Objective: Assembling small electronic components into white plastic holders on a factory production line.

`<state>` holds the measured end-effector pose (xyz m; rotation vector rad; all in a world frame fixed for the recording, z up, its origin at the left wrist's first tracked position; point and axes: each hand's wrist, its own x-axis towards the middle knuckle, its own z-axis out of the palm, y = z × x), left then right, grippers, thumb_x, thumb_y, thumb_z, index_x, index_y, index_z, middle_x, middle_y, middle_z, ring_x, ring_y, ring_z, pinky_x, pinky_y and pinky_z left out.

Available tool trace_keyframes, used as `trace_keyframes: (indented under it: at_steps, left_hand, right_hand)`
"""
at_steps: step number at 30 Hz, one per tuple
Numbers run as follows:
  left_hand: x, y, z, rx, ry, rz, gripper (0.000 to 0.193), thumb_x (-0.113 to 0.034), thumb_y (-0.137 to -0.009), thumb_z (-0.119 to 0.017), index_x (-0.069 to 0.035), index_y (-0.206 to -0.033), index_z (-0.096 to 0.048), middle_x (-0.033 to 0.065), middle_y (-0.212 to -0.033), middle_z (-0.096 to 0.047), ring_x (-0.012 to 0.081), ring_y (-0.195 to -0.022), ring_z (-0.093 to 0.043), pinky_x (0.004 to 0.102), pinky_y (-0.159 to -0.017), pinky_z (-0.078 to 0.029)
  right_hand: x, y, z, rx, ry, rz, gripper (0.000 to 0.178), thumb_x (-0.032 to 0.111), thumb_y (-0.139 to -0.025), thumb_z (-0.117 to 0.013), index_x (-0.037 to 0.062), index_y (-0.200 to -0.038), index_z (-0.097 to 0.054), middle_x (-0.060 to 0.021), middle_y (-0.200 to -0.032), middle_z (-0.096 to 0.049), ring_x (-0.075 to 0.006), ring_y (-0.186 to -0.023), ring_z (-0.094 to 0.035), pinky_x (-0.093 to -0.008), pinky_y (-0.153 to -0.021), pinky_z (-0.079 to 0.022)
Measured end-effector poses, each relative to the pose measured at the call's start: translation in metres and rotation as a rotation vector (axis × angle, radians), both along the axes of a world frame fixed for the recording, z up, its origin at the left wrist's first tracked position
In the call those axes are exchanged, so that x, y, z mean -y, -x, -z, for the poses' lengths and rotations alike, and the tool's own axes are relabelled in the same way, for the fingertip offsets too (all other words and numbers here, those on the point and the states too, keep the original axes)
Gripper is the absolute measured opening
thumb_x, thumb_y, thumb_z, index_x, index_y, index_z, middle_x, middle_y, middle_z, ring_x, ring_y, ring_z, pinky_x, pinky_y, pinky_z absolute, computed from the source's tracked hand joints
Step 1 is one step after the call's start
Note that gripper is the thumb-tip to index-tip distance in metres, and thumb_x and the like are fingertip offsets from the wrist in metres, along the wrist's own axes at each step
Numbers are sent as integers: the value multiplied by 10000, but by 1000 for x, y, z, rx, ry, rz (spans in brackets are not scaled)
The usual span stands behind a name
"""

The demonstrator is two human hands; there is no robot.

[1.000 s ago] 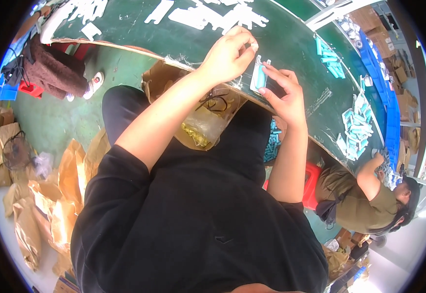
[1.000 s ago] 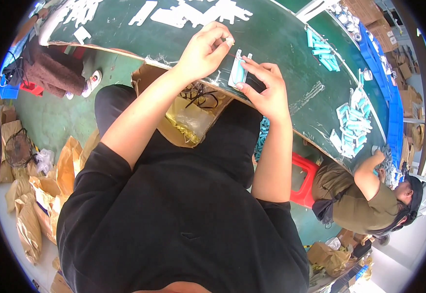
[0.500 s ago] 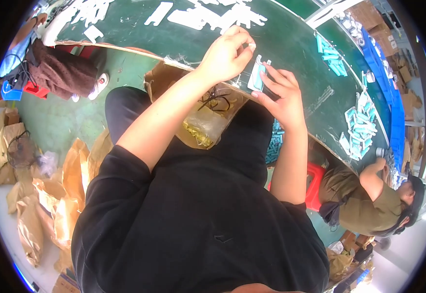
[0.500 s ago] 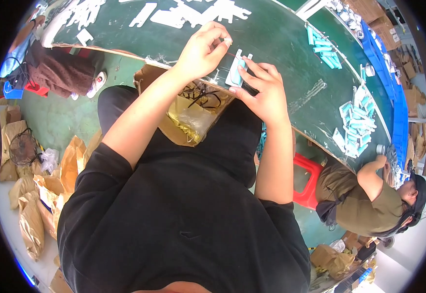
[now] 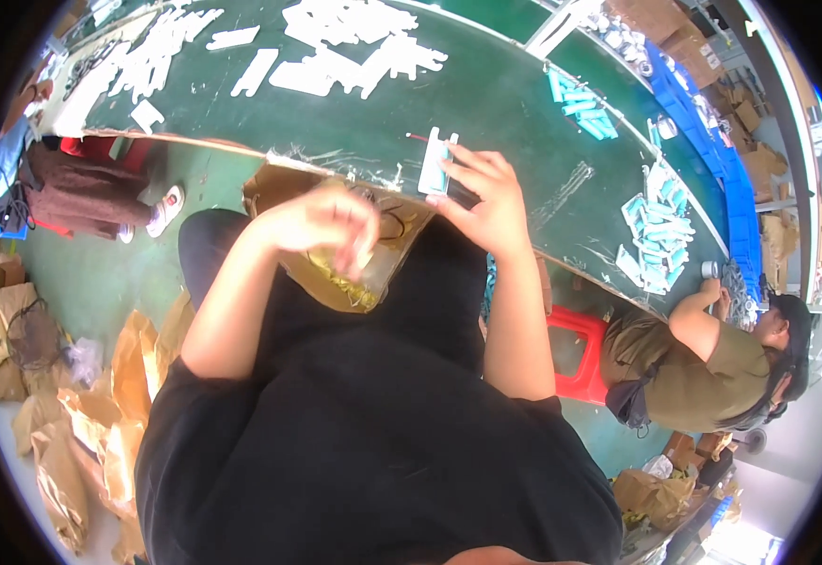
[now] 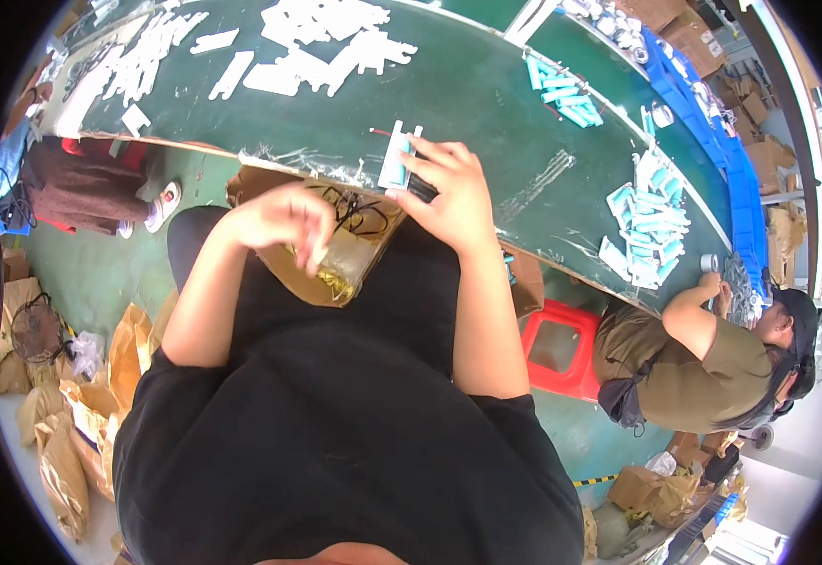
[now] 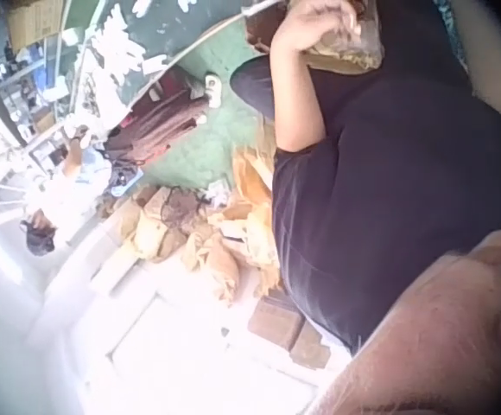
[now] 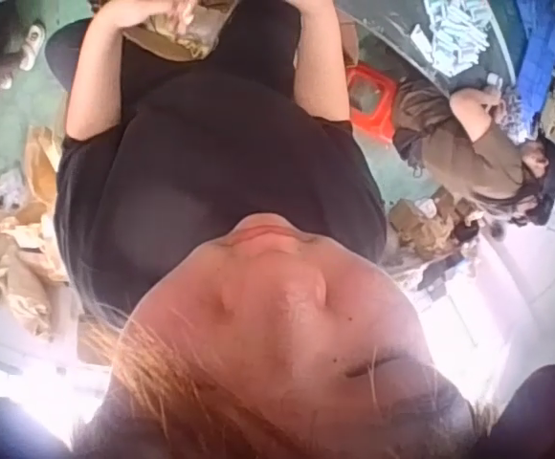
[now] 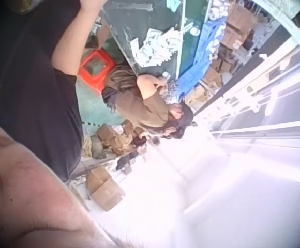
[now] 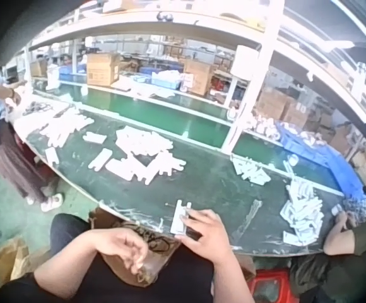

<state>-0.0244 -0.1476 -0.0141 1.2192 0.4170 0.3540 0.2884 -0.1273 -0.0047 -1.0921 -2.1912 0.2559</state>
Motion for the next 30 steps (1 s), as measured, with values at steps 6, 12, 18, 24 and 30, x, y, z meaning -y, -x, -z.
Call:
trace_keyframes:
  at_steps: [6,12,18,24,30]
  left_hand:
    - [18,17,91,-1285,-812,-142,283,-147,-939,-645,42,-1120,-752,182,-1129,-779,357,-1033,-756,446,-899,-618]
    - [35,23,125,-1121,-942,-271,306,-83,-917,-628,0,-1179,-761,245,-1329,-679,377,-1234,-675,469,-992,-585]
    - [12,0,-5,-556,-1427,-808,60,-103,-845,-678,-83,-901,-688,113,-848,-698,334,-782,-712,433,-702,-588]
    - [-99,33,-4,-1110,-1521,-1094,569,-152,-890,-681,53,-1410,-576,285,-1414,-619,421,-1338,-595,502,-1110,-510]
    - [-135,88,30,-1024,-1393,-1072,739,-174,-948,-634,-75,-1651,-427,131,-1426,-694,365,-1373,-596,545,-1140,-460]
  right_hand:
    - [1,-4,-2,29,-32,18,516,301,-763,-922,110,-1228,-804,-81,-1402,-737,-324,-1173,-666,-464,-1072,-514]
    - [2,-3,-1,7,-51,43,511,287,-772,-912,80,-1226,-796,-115,-1380,-740,-332,-1166,-673,-462,-1066,-516]
    - [4,-2,2,71,-90,57,515,247,-765,-899,81,-1237,-775,-129,-1405,-718,-339,-1174,-669,-465,-1054,-524]
    - [8,-6,-2,14,-133,72,502,248,-770,-914,77,-1221,-774,-152,-1351,-741,-367,-1118,-699,-462,-1012,-556]
    - [5,5,3,-41,-182,64,458,319,-806,-888,96,-1191,-781,-114,-1334,-745,-346,-1111,-694,-450,-1036,-537]
